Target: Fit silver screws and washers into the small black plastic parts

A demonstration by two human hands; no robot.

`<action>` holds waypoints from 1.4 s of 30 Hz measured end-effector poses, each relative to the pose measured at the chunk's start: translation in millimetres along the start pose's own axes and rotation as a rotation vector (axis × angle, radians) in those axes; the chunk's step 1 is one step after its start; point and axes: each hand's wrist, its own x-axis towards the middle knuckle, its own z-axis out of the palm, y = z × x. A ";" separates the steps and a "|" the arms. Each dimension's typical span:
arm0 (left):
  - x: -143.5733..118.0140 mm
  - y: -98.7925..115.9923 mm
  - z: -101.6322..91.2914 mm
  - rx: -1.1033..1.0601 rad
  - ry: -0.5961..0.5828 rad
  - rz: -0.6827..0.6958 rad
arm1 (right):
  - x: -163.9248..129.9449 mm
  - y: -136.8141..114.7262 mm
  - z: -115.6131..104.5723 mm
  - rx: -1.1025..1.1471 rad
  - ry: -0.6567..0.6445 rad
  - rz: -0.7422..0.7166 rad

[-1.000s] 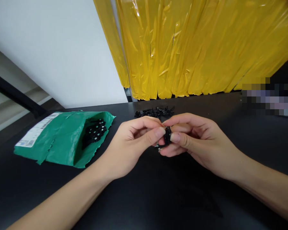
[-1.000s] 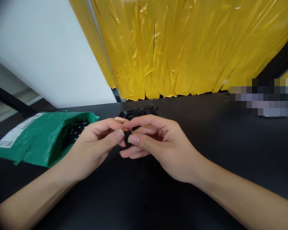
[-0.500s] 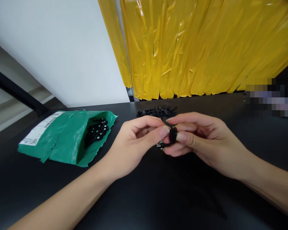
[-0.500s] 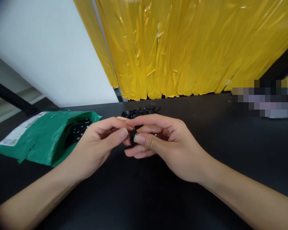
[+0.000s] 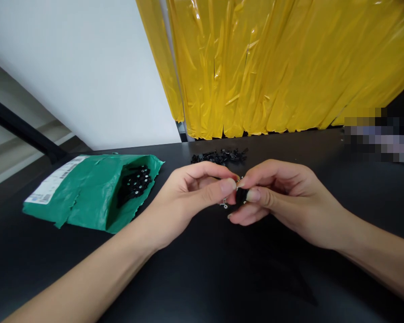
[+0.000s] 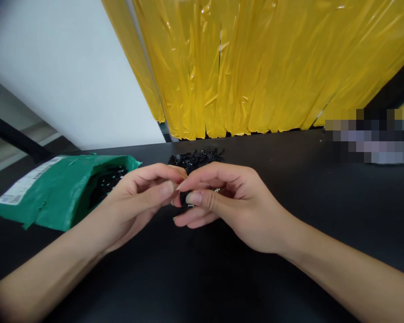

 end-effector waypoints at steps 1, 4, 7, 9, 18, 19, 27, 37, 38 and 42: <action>0.0 0.9 0.9 0.057 0.005 0.052 | 0.4 0.5 -0.7 0.003 0.000 0.001; -0.6 4.6 5.6 0.205 0.036 0.163 | 0.8 1.7 -2.4 0.014 -0.009 0.015; -1.0 5.9 8.0 0.184 0.040 0.131 | 0.2 1.6 -3.7 0.010 -0.031 0.035; -0.4 3.7 6.2 0.093 -0.005 0.063 | -0.1 0.6 -4.3 -0.005 -0.040 0.047; 2.8 -4.9 2.2 0.142 -0.020 0.122 | 1.1 -3.5 -7.5 -0.030 -0.057 0.046; 2.2 -3.7 4.0 0.181 0.000 0.145 | 1.0 -3.4 -8.0 -0.032 -0.063 0.049; -2.1 2.0 9.6 0.259 0.025 0.156 | 1.2 -2.9 -8.1 -0.036 -0.081 0.070; 2.4 0.7 -1.1 0.101 -0.043 0.034 | 1.9 -7.3 -8.7 -0.062 -0.057 0.026; 3.0 0.8 0.0 0.140 -0.030 0.051 | 2.4 -6.3 -8.6 -0.079 -0.045 0.016; 3.2 6.6 5.0 0.303 0.040 0.106 | 6.1 -2.5 -7.0 -0.179 0.019 -0.022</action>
